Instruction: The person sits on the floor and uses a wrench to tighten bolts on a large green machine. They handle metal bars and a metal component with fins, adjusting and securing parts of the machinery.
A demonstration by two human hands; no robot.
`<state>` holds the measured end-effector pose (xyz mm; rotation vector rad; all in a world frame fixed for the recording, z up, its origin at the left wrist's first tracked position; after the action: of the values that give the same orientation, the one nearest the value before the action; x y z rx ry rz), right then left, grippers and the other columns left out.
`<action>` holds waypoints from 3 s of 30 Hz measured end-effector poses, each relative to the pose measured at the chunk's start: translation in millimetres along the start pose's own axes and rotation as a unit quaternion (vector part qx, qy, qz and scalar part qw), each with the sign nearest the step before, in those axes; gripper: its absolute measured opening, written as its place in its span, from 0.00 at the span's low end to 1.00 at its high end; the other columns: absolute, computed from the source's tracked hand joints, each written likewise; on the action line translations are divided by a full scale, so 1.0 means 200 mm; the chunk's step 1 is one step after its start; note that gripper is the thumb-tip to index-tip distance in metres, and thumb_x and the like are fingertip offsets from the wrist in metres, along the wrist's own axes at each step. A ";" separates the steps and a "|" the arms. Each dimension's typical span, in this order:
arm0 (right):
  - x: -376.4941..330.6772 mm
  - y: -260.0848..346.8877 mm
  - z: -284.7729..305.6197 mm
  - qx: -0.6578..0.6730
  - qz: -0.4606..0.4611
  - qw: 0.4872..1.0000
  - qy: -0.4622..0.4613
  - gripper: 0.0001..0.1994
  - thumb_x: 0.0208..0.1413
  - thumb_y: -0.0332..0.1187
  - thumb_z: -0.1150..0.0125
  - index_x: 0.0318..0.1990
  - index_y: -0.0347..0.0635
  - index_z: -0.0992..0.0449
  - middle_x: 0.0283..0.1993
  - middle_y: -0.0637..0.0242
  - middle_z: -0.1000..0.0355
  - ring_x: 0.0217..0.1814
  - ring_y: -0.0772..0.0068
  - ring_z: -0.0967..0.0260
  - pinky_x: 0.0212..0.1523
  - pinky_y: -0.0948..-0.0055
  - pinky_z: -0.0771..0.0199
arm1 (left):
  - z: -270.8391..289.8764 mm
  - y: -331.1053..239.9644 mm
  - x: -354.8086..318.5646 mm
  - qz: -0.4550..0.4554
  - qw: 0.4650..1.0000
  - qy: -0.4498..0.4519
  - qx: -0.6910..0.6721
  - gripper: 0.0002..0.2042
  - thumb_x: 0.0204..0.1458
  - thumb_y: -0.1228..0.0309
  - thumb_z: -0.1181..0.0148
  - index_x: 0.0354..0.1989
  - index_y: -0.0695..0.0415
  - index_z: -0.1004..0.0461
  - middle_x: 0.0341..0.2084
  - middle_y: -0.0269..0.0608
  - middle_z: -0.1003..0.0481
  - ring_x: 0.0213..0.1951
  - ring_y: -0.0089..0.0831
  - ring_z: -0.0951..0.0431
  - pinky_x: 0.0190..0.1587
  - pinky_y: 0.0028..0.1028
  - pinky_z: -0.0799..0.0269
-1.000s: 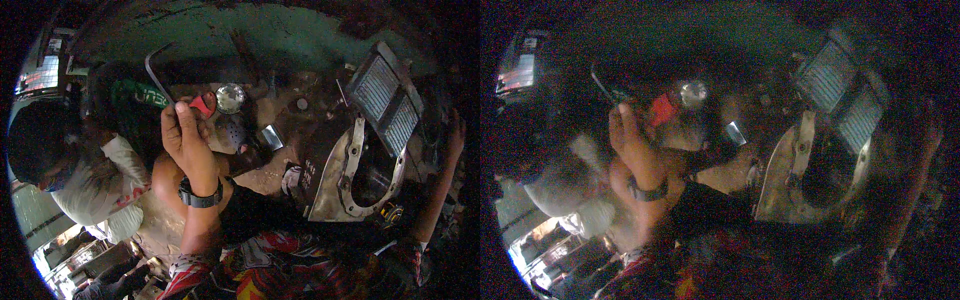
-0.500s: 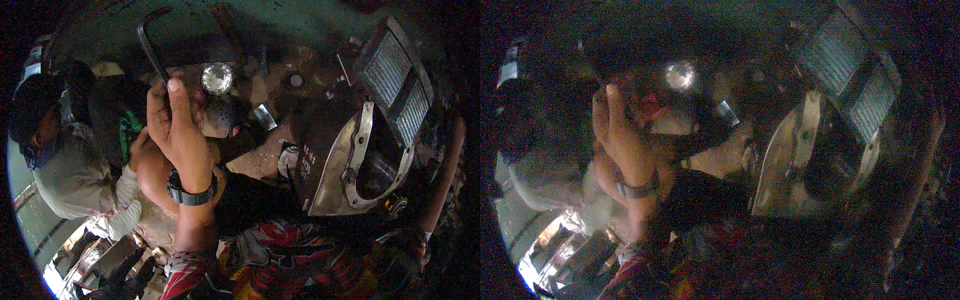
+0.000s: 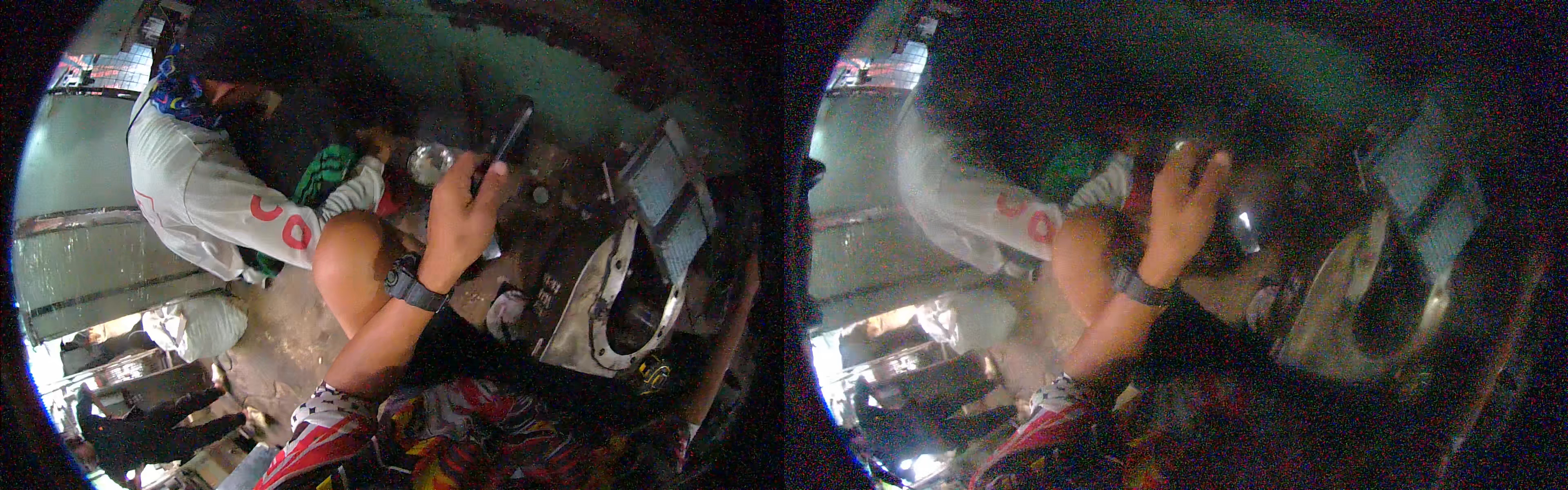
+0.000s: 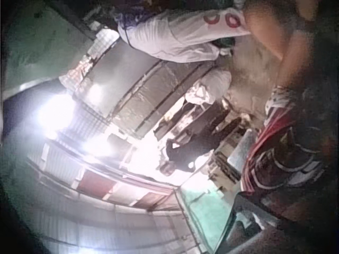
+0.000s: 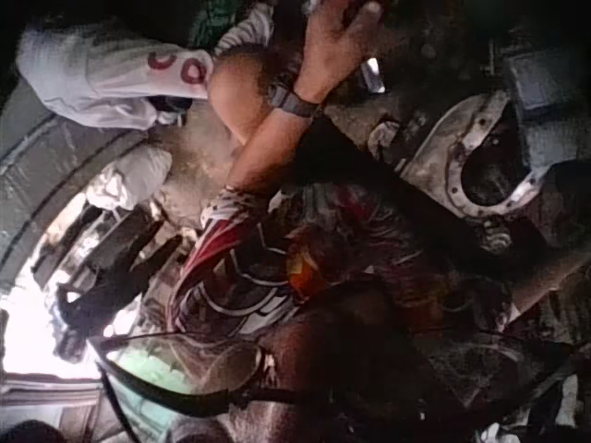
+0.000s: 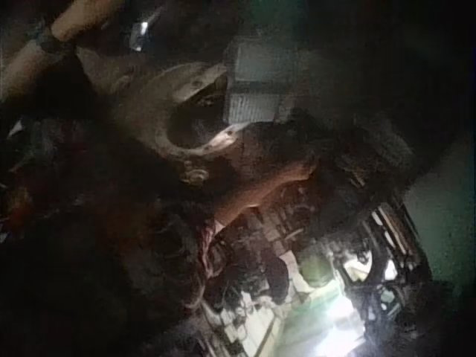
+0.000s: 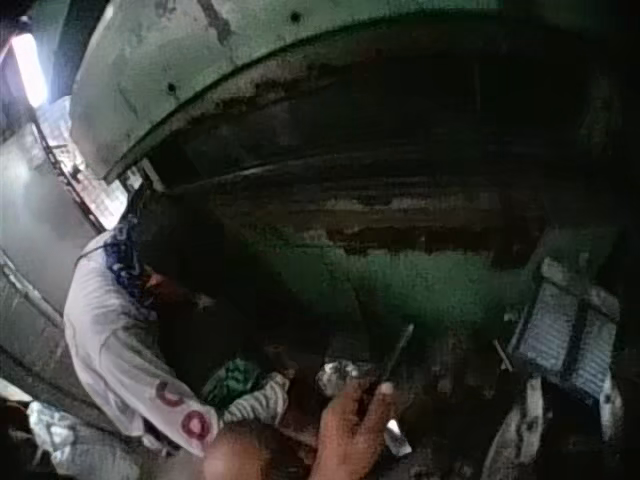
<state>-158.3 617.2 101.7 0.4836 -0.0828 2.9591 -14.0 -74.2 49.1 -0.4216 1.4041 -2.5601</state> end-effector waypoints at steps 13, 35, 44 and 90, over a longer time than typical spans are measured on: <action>-0.29 0.29 0.17 0.462 -0.170 0.864 -0.102 0.21 0.62 0.37 0.37 0.56 0.32 0.26 0.52 0.59 0.24 0.53 0.70 0.29 0.56 0.71 0.32 | -0.06 -0.10 0.00 0.127 0.928 0.080 -0.342 0.09 0.66 0.65 0.48 0.47 0.56 0.29 0.25 0.27 0.29 0.23 0.14 0.35 0.22 0.18 0.40; -0.46 1.01 0.39 0.358 0.052 0.932 -0.026 0.19 0.62 0.44 0.39 0.45 0.33 0.22 0.38 0.56 0.22 0.38 0.70 0.28 0.42 0.65 0.28 | -0.34 -0.60 0.15 -0.038 0.970 0.137 -0.196 0.23 0.52 0.61 0.30 0.46 0.67 0.30 0.37 0.44 0.23 0.38 0.32 0.25 0.45 0.32 0.29; -0.53 1.05 0.13 0.379 -0.011 0.916 0.133 0.29 0.66 0.53 0.47 0.51 0.29 0.25 0.43 0.52 0.24 0.47 0.62 0.28 0.52 0.64 0.31 | -0.62 -0.41 0.16 -0.063 0.955 0.171 -0.236 0.30 0.49 0.56 0.27 0.48 0.68 0.33 0.39 0.44 0.25 0.40 0.30 0.28 0.45 0.32 0.30; -0.94 0.97 0.53 0.408 0.007 0.899 0.160 0.53 0.47 0.38 0.27 0.75 0.39 0.58 0.75 0.53 0.49 0.73 0.55 0.47 0.71 0.60 0.45 | -0.57 -0.67 -0.15 -0.008 0.914 0.177 -0.366 0.37 0.48 0.66 0.31 0.61 0.72 0.46 0.55 0.70 0.33 0.61 0.58 0.33 0.63 0.44 0.38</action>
<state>22.5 393.5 134.7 0.0501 1.2179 2.9050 -29.0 95.9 99.3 -0.0510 2.4901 -2.0910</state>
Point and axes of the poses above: each hand's wrist, its own x-axis towards the middle knuckle, its own z-axis out of the back of the hand, y = z × x, the point moved 7 cm from there along x, towards the middle knuckle
